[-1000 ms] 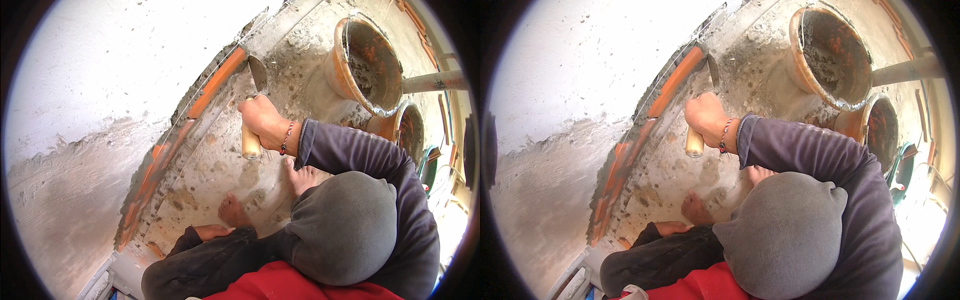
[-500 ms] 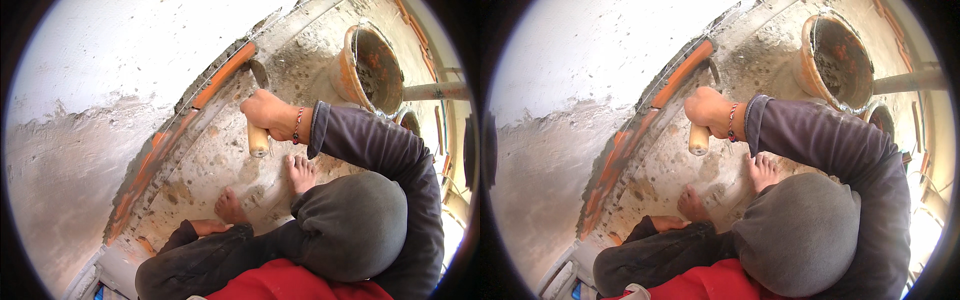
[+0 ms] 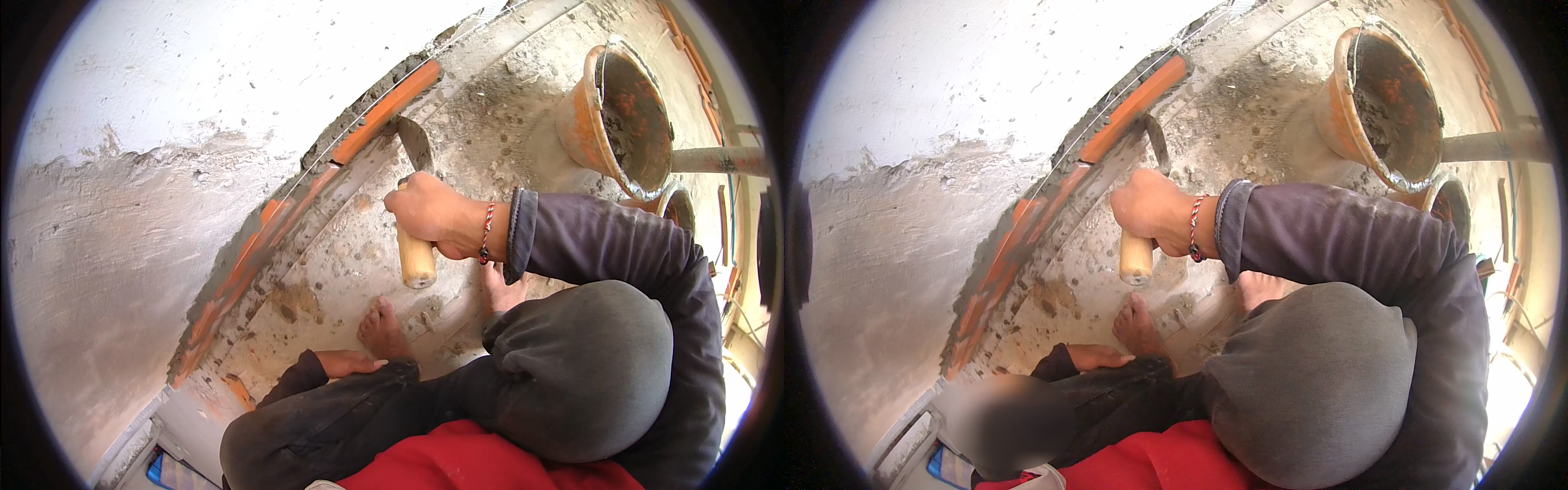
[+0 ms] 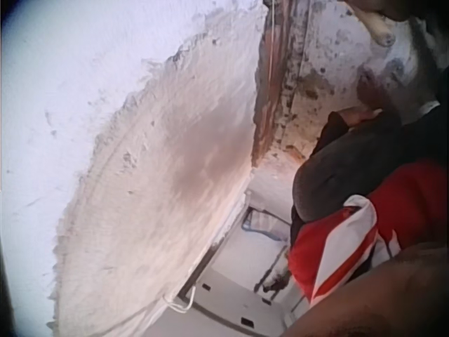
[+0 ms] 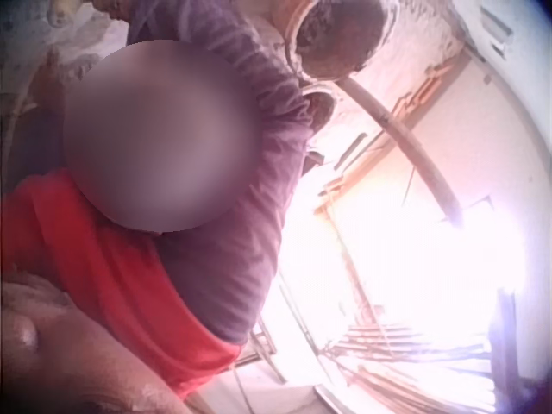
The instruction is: The person applies mortar to a wall and positions decorative tiles along a line using a trowel.
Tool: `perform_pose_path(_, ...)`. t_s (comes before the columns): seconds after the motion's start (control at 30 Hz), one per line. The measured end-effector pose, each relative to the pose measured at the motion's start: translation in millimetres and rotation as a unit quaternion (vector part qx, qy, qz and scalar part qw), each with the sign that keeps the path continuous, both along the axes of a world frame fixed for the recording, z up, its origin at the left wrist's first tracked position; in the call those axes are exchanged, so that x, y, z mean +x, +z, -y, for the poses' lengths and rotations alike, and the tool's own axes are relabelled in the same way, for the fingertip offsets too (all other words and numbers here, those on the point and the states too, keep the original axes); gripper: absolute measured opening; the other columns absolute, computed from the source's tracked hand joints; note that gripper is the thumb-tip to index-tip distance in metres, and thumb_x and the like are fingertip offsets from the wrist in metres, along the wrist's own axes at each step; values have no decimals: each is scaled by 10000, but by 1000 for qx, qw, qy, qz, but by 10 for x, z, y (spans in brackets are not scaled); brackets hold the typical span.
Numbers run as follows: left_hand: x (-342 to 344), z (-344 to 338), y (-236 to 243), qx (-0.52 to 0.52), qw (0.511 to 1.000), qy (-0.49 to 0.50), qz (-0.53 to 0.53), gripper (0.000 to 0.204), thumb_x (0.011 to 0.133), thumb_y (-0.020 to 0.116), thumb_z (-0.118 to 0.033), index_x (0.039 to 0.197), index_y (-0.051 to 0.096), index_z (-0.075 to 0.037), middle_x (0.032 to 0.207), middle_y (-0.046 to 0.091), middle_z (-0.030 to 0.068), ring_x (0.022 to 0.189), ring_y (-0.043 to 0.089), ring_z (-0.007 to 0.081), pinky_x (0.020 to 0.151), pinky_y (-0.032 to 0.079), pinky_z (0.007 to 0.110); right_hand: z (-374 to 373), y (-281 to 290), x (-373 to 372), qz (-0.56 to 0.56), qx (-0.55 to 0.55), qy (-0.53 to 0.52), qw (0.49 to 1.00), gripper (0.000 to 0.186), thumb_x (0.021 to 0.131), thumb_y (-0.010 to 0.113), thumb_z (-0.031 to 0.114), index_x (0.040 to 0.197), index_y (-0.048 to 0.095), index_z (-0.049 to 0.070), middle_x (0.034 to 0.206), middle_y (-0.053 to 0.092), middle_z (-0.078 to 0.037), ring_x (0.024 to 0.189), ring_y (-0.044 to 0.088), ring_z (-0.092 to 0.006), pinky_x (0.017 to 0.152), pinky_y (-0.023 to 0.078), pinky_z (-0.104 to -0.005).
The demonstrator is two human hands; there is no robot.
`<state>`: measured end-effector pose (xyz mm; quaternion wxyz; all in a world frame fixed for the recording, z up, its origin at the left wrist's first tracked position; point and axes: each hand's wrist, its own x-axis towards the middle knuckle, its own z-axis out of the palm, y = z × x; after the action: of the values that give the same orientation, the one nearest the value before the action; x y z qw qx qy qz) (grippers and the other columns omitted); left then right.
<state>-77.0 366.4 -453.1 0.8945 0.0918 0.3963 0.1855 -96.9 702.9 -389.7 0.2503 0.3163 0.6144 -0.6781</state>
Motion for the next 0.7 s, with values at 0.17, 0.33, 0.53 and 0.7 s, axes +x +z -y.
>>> perform_pose_path(0.17, 25, 24, -48, -18, 1000, 12, 2, 594, 1032, 410, -475, 1292, 571, 34, 1210, 637, 48, 1106, 546, 129, 988, 392, 280, 25, 258, 48, 71, -63, -83, 992, 246, 890, 548, 157, 980, 521, -71, 786, 547, -140, 645, 548, -232, 557, 479, -408)
perform_pose_path(0.33, 40, 36, -65, 0, 1000, 22, -2, 588, 1043, 393, -460, 1287, 574, 43, 1224, 634, 58, 1122, 539, 135, 1009, 375, 278, -197, 275, 126, 53, -44, -158, 985, 214, 895, 560, 173, 974, 527, -23, 780, 534, -121, 608, 558, -219, 511, 482, -393)
perform_pose_path(0.53, 36, 41, -67, 15, 1000, 6, -5, 603, 1042, 391, -470, 1283, 575, 51, 1240, 627, 60, 1126, 534, 134, 1015, 372, 280, -497, 257, 36, 10, -45, -218, 975, 205, 893, 553, 159, 930, 521, -40, 767, 533, -119, 610, 569, -216, 501, 481, -388)
perform_pose_path(0.7, 5, -25, 4, 10, 1000, 4, 0, 628, 1034, 397, -493, 1287, 569, 55, 1239, 624, 58, 1119, 531, 130, 1000, 382, 273, -465, 187, -122, 38, 20, -185, 982, 206, 889, 557, 132, 903, 542, -73, 775, 546, -133, 632, 556, -241, 543, 480, -436)
